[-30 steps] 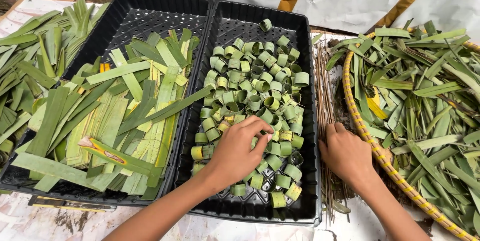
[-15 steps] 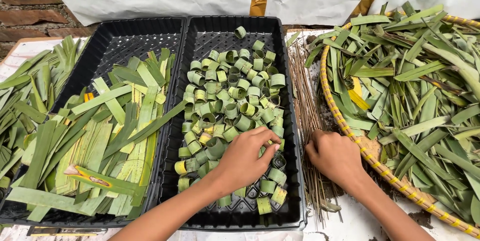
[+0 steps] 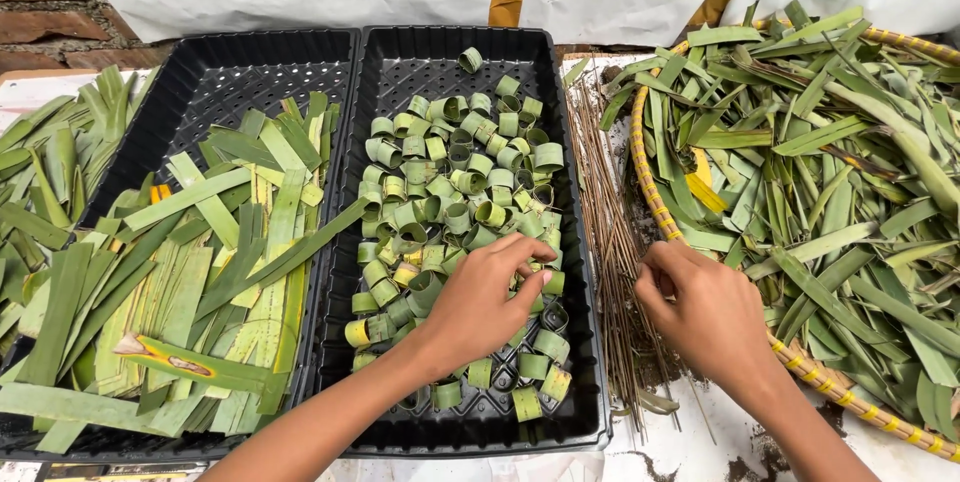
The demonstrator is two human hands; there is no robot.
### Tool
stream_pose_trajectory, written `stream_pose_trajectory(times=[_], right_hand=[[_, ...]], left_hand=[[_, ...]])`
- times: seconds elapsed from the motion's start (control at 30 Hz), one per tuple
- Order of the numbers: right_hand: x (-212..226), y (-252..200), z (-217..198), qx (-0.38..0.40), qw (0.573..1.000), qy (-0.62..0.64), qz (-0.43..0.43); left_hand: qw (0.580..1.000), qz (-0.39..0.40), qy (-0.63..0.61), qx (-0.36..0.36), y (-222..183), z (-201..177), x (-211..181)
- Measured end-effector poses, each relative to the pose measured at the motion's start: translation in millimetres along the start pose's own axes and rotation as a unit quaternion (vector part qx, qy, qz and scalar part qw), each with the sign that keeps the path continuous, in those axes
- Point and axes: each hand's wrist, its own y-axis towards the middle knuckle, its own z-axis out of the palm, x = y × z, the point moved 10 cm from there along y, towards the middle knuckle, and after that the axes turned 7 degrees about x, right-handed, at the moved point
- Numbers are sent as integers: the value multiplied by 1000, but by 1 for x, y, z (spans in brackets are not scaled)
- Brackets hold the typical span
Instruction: Weaving and folding palm leaves into small pouches and stringing them onto a bamboo stick.
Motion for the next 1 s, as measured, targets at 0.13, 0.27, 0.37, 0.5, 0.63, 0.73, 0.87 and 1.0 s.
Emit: stream_pose_trajectory(times=[0.13,0.27,0.37,0.5,0.63,0.73,0.87,1.0], right_hand=[[3,-9,-9,8,1000,9,-24],[49,-28,-33,-76,966,20,-247],[53,-32,-32,-80,946,37,-311],[44,-35,-55,-141,940,8,-311],[21,-27,-61,-179,940,-38,-287],[12,-14,-42,-143,951,-58,-269],[49,-17,-14,-98,943,-84,-308],[130,-49,-8,-82,904,-86,-410]], left_hand=[[999,4,15,-51,-9,-26,-19],[950,92,220,-202,-35,-76,-38],[924,79,322,-190,-49,-89,-15],[959,16,271,-81,-66,-90,36],[961,27,268,-53,-90,-87,48],[985,-40,170,-8,-94,-71,63],[987,-73,138,47,-89,-39,63],[989,-30,121,77,-79,0,44]])
